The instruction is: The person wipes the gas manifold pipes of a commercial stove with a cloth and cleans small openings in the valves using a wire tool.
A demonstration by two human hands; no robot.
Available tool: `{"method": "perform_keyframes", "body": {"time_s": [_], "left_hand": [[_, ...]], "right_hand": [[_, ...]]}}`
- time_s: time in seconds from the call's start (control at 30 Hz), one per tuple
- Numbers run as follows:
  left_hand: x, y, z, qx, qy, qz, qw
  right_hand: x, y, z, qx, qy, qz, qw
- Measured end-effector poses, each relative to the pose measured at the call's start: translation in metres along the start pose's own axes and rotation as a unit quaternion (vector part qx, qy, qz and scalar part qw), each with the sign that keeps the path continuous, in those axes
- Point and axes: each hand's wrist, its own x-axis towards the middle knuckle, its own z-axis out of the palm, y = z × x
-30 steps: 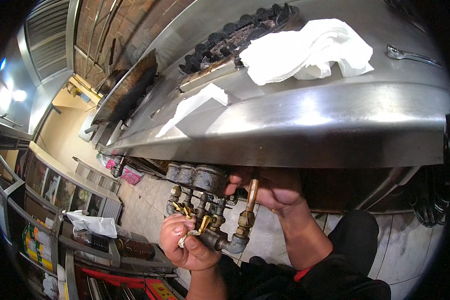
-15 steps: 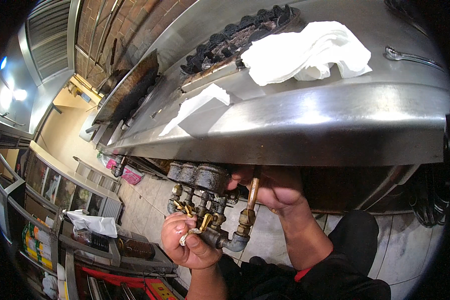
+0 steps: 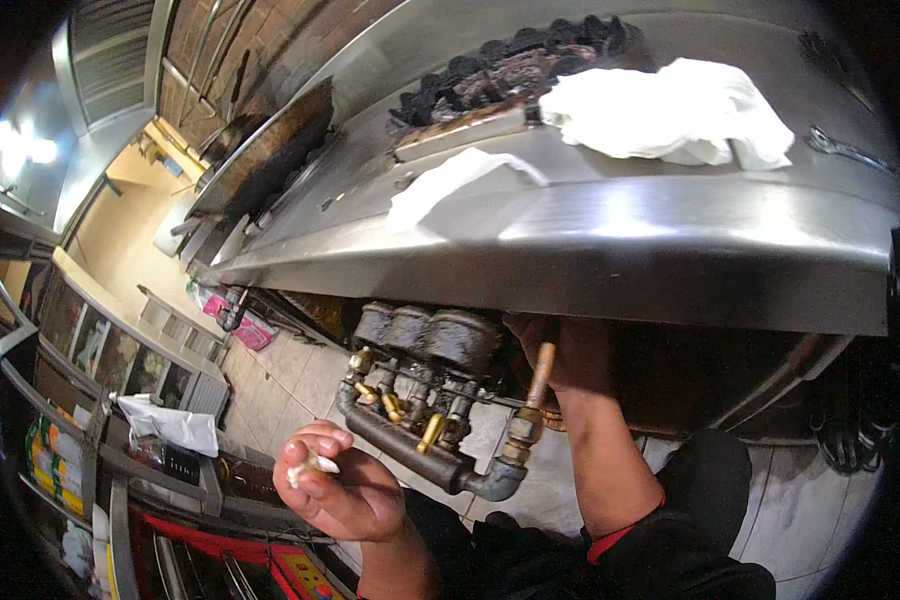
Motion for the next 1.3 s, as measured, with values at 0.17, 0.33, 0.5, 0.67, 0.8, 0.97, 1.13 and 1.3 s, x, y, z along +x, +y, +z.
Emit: {"method": "perform_keyframes", "body": {"time_s": [0.17,0.33,0.5,0.67,0.8,0.97,1.13,1.3], "left_hand": [[-0.025,-0.041,-0.042,0.025,0.086,-0.304,0.949],[-0.057,-0.068,-0.054,-0.230,0.021,-0.489,0.841],[-0.062,-0.070,-0.053,-0.238,-0.028,-0.519,0.821],[-0.064,-0.074,-0.053,-0.202,-0.042,-0.503,0.839],[-0.067,-0.075,-0.052,-0.225,0.009,-0.491,0.841],[-0.065,-0.072,-0.052,-0.252,0.098,-0.506,0.819],[-0.060,-0.066,-0.054,-0.206,0.124,-0.479,0.844],[-0.057,-0.058,-0.053,-0.169,0.134,-0.441,0.871]], "right_hand": [[-0.046,0.049,0.006,-0.390,-0.044,0.019,0.920],[-0.058,0.098,0.018,-0.254,-0.067,0.093,0.960],[-0.048,0.111,0.023,-0.063,-0.022,0.149,0.987],[-0.047,0.101,0.029,-0.156,-0.100,0.110,0.976],[-0.046,0.101,0.038,-0.475,-0.240,-0.187,0.826],[-0.037,0.094,0.041,-0.540,-0.295,-0.112,0.780],[-0.051,0.092,0.047,-0.555,-0.189,-0.005,0.810],[-0.060,0.096,0.041,-0.440,-0.106,0.117,0.884]]}}
